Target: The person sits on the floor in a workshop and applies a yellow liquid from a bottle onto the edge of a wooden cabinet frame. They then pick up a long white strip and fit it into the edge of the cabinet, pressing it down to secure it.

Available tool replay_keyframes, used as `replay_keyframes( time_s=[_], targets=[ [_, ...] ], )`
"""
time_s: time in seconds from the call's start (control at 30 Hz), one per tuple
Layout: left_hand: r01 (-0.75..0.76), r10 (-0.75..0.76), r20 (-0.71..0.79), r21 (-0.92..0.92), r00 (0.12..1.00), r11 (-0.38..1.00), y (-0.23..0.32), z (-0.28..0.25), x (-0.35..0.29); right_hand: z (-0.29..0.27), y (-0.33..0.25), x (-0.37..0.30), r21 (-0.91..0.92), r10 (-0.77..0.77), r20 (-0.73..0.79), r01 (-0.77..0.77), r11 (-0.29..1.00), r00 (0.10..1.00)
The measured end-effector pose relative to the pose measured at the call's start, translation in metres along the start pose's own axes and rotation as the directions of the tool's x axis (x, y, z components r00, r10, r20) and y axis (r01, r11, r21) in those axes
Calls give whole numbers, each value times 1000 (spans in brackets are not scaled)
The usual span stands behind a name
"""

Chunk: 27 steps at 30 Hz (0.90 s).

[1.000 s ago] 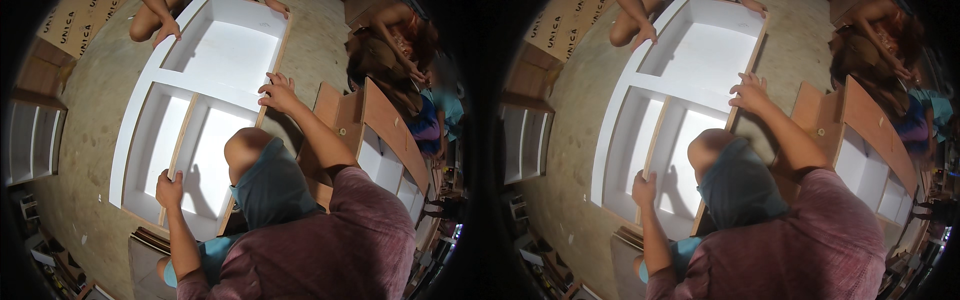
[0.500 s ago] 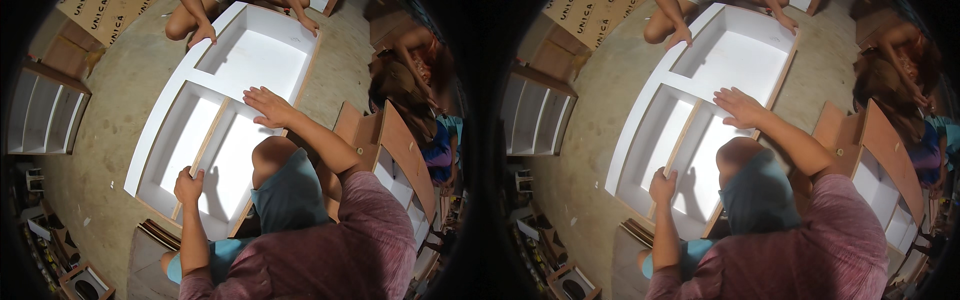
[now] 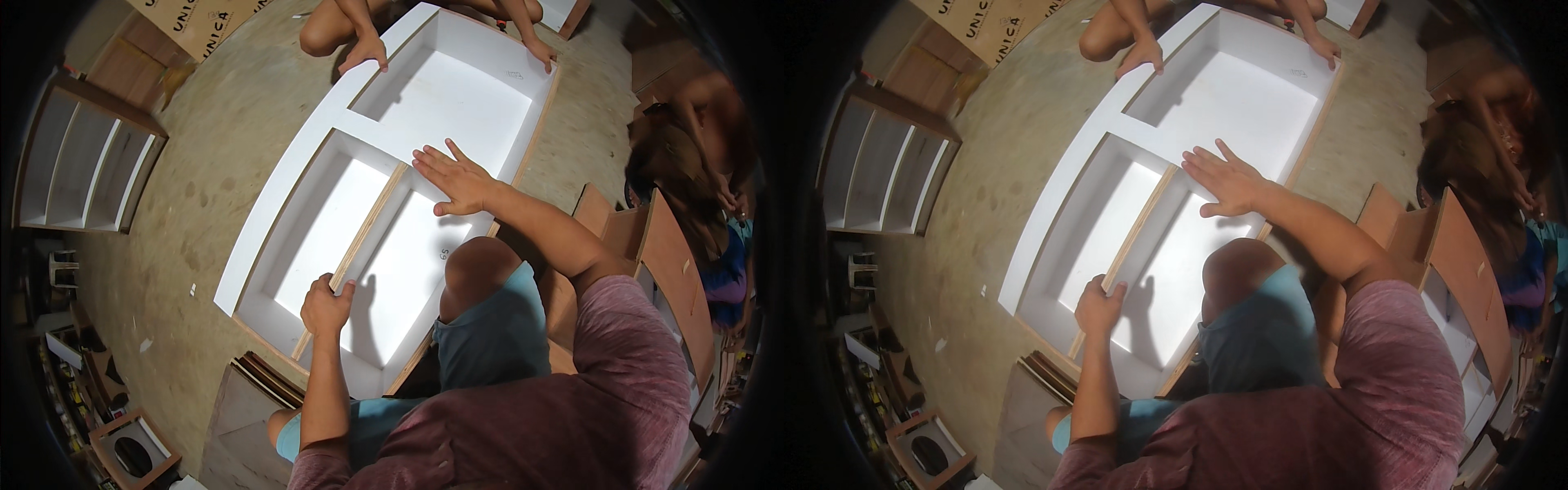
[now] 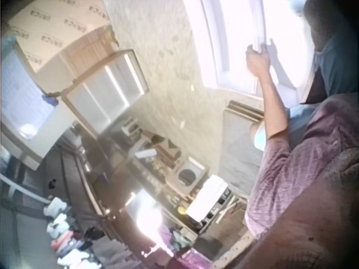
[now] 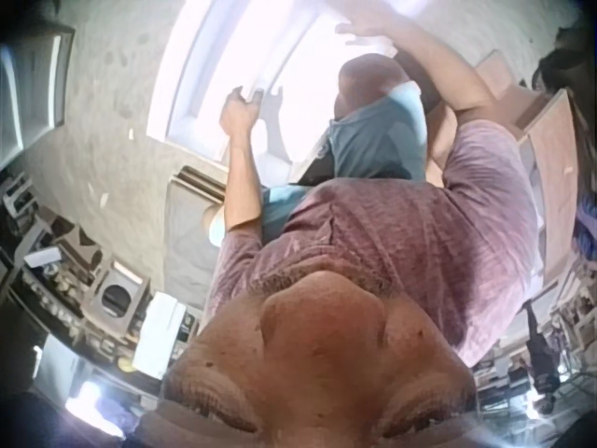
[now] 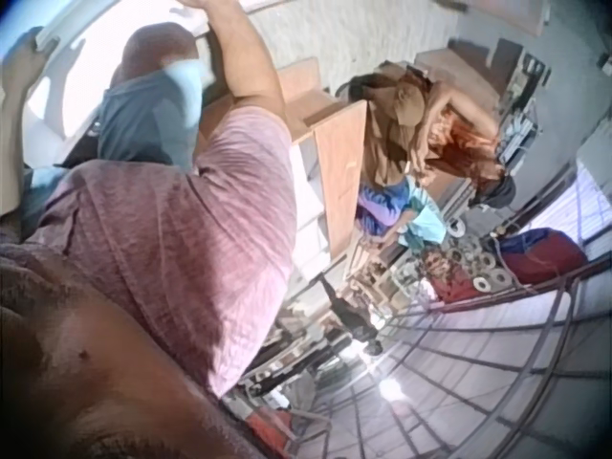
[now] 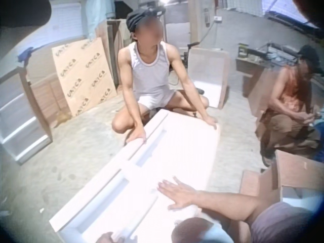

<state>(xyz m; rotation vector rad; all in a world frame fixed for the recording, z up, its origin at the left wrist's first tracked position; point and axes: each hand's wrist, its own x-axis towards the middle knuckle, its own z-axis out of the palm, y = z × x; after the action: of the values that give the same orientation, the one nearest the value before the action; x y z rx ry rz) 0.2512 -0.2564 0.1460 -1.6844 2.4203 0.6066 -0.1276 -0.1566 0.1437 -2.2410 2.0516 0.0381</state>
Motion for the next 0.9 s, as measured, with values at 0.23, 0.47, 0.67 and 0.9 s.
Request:
replay_keyframes(
  time_s=[0.23,0.47,0.67,0.9],
  targets=[
    [-1,1,4,-7,1000,1000,0,1,1,10,11,35,-7,-41,-91,40,999,995],
    [-14,14,-12,-17,1000,1000,-1,1,1,16,14,76,-28,-57,-155,54,998,986],
    [-25,25,-21,-14,999,1000,-1,0,0,6,11,103,-60,-8,-119,1,998,993],
    [-33,33,-31,-13,999,999,1,-2,-2,-6,7,141,-98,28,-82,-36,995,996]
  ],
)
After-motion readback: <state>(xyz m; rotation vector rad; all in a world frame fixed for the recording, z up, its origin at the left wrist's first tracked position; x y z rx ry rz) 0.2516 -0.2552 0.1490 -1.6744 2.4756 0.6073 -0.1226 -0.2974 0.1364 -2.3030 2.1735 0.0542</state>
